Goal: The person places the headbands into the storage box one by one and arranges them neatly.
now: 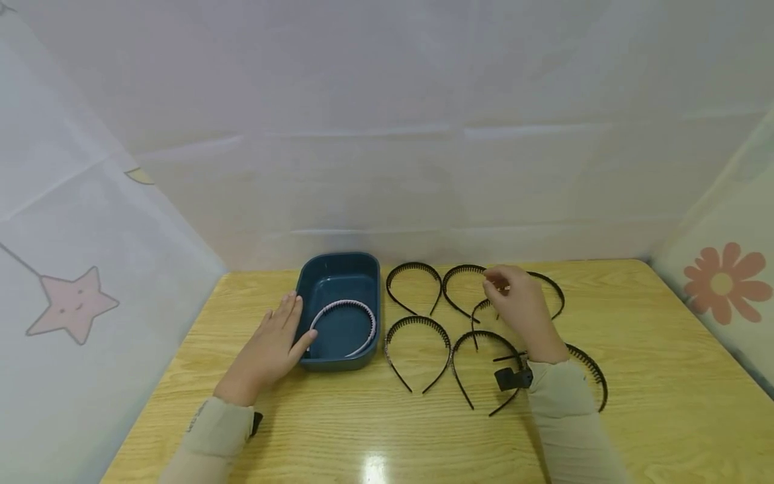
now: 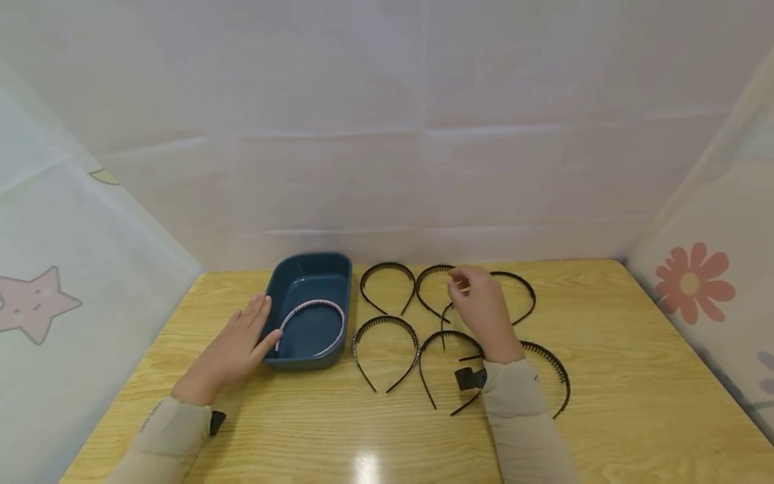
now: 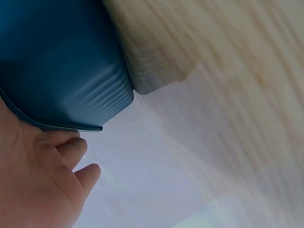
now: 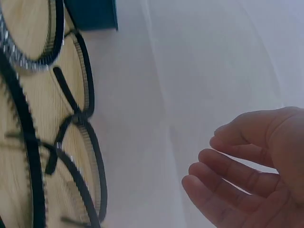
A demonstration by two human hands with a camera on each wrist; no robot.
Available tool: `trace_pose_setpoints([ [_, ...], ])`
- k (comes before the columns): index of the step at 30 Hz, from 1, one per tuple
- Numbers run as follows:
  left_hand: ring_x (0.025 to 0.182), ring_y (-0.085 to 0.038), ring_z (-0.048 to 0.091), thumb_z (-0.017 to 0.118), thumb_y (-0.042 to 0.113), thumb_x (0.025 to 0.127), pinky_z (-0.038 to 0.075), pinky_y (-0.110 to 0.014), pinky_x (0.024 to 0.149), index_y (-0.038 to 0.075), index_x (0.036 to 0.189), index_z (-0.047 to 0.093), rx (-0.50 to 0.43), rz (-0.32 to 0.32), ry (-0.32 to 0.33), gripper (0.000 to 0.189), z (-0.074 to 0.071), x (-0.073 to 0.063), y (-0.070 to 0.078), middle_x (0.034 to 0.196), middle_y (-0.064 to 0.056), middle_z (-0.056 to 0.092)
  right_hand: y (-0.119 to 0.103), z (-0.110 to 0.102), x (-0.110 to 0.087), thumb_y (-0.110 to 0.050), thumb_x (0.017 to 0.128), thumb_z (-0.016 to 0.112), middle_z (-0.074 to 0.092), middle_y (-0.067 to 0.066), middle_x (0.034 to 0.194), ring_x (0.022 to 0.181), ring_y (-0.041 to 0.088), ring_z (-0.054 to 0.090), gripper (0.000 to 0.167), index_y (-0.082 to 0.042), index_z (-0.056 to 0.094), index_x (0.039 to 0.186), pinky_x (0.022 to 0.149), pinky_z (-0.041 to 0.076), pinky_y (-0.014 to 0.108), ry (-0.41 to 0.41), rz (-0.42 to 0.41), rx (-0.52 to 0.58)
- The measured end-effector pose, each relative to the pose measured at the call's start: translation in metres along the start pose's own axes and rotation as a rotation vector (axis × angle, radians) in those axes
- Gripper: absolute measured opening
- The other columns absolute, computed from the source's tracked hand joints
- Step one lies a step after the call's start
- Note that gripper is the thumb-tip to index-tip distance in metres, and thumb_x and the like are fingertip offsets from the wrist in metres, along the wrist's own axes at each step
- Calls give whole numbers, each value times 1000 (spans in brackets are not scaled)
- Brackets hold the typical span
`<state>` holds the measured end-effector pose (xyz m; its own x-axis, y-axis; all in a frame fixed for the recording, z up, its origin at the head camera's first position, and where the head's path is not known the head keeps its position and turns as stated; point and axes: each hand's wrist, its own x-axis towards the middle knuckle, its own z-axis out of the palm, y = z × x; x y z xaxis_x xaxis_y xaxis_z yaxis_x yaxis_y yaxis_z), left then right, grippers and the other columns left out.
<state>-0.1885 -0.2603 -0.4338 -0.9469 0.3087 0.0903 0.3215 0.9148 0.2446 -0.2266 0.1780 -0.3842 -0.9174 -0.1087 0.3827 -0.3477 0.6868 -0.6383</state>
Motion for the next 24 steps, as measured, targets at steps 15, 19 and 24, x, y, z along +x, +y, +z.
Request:
trace_pose_setpoints([
  [15, 155, -39, 6, 43, 48, 108, 9, -60, 123, -6, 160, 13, -3, -14, -13, 80, 1, 1, 0, 168, -22, 6, 52, -32, -8, -12, 103, 57, 60, 32, 124, 113, 49, 59, 36, 9, 59, 132, 86, 54, 58, -129, 261, -74],
  [19, 155, -39, 7, 40, 50, 108, 10, -60, 123, -7, 159, 14, 3, -6, -5, 80, -1, -1, 2, 167, -23, 8, 63, -37, -11, -11, 102, 58, 60, 34, 123, 111, 50, 59, 36, 12, 59, 129, 83, 55, 57, -177, 318, -89],
  [24, 154, -40, 9, 39, 51, 108, 11, -60, 123, -7, 159, 15, 4, -7, 2, 81, -2, -3, 3, 167, -24, 9, 68, -41, -13, -12, 101, 61, 57, 37, 124, 110, 52, 58, 37, 15, 59, 127, 85, 54, 59, -242, 380, -85],
])
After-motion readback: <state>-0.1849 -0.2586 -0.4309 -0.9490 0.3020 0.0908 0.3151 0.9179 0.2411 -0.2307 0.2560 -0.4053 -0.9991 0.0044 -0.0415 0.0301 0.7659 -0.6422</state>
